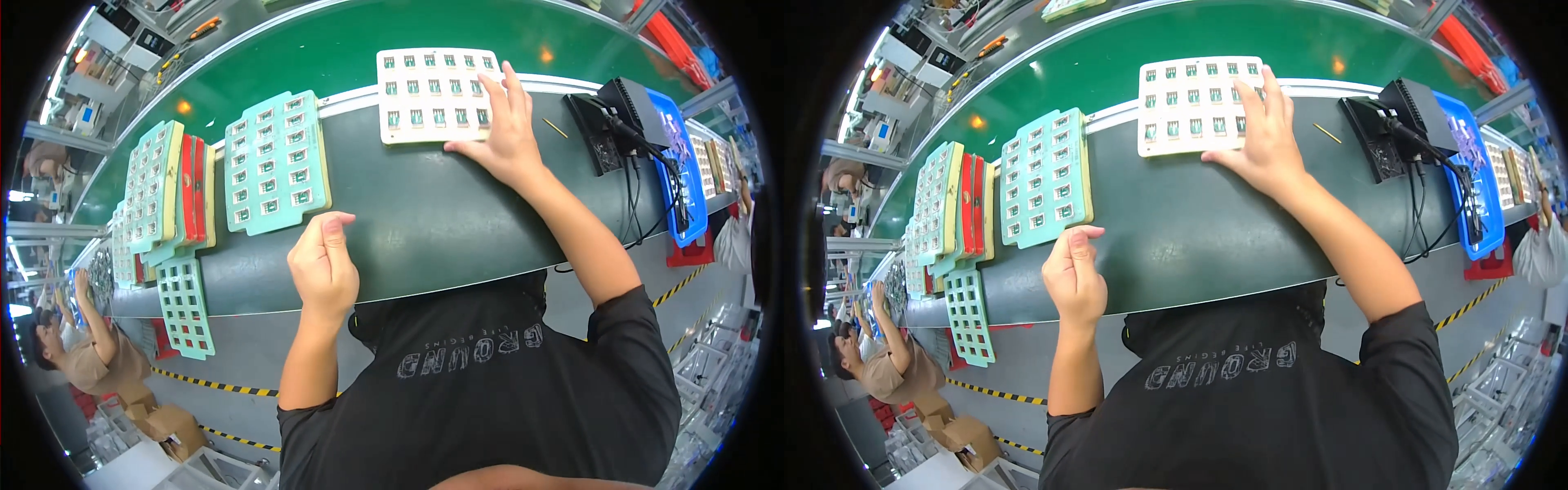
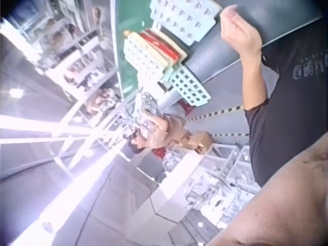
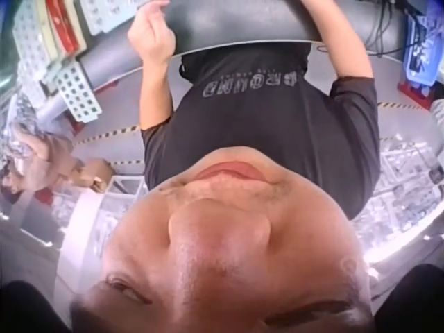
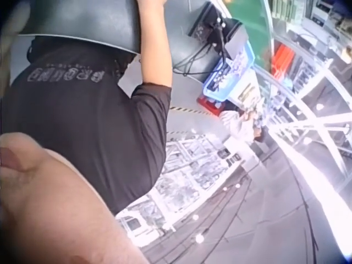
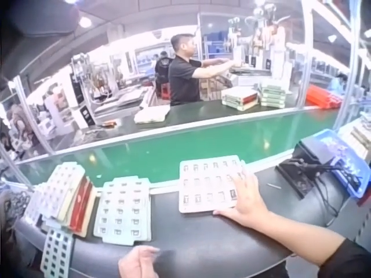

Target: Soldering electronic components onto printed circuit boards at an assembly station.

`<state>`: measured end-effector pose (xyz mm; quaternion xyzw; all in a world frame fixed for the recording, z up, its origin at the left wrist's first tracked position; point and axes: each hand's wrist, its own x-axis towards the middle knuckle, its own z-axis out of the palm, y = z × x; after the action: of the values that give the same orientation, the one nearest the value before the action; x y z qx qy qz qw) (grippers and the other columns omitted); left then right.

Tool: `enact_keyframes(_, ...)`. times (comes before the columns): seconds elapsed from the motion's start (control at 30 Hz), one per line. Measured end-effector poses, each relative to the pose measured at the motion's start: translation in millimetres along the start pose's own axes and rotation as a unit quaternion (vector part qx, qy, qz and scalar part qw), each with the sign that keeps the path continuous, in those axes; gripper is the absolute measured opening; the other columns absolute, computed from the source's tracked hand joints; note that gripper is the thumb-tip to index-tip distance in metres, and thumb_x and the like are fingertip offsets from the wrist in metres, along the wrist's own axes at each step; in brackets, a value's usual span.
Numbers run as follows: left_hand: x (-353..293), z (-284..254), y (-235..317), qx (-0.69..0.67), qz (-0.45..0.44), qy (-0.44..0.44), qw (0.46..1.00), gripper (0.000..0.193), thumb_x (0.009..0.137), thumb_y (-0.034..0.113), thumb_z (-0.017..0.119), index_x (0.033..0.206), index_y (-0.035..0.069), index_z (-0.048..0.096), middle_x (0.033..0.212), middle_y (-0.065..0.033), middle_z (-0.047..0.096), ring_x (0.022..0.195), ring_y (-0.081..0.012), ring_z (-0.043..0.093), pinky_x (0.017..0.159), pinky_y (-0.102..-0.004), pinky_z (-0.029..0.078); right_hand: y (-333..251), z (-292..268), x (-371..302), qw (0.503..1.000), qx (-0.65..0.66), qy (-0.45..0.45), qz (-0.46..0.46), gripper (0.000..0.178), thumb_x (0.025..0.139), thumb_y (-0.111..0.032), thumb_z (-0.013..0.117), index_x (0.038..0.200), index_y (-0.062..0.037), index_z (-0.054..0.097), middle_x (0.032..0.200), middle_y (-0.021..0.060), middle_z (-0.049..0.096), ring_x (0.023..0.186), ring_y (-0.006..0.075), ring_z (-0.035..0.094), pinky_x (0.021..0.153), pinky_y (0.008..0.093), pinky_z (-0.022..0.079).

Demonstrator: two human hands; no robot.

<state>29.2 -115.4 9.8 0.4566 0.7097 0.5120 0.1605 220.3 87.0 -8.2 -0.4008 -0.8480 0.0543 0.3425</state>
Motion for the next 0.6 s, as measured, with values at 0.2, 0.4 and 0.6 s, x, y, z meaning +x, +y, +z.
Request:
enact_keyframes(0.2, -7, -13, -2, -0.046, -0.024, 0.013, 0.999, 0.027, 0.091, 0.017, 0.041, 0.079, -0.002, 0.057, 0.052, 0.0022, 0.036, 0.047, -0.0045, 0.03, 0.043, -0.0208, 0.026, 27, 32, 56, 1.0, -0.011, 0.014, -0.01, 0.093, 0.047, -0.035, 0.082, 0.122, -0.0051, 0.036, 0.132, 0.026, 0.018, 0.118, 0.0424, 0.024, 0.095, 0.0469, 0.032)
enact_keyframes(0.4, -21, -37, -13, -0.094, -0.087, 0.069, 0.989, 0.034, 0.093, 0.023, 0.036, 0.082, -0.002, 0.056, 0.055, 0.0054, 0.035, 0.048, -0.001, 0.026, 0.042, -0.0172, 0.02, 49, 57, 96, 1.0, -0.025, 0.008, -0.006, 0.094, 0.048, -0.043, 0.08, 0.122, -0.004, 0.037, 0.132, 0.0262, 0.022, 0.119, 0.0433, 0.025, 0.096, 0.0487, 0.03)
enact_keyframes(0.6, -21, -56, -30, -0.327, -0.293, 0.108, 0.892, 0.043, 0.094, 0.031, 0.033, 0.105, -0.008, 0.05, 0.054, 0.0044, 0.031, 0.043, -0.0026, 0.021, 0.038, -0.0174, 0.018, 62, 74, 127, 0.997, -0.063, -0.029, 0.017, 0.096, 0.046, -0.041, 0.081, 0.124, -0.0059, 0.036, 0.131, 0.0289, 0.02, 0.119, 0.0428, 0.025, 0.096, 0.0473, 0.03)
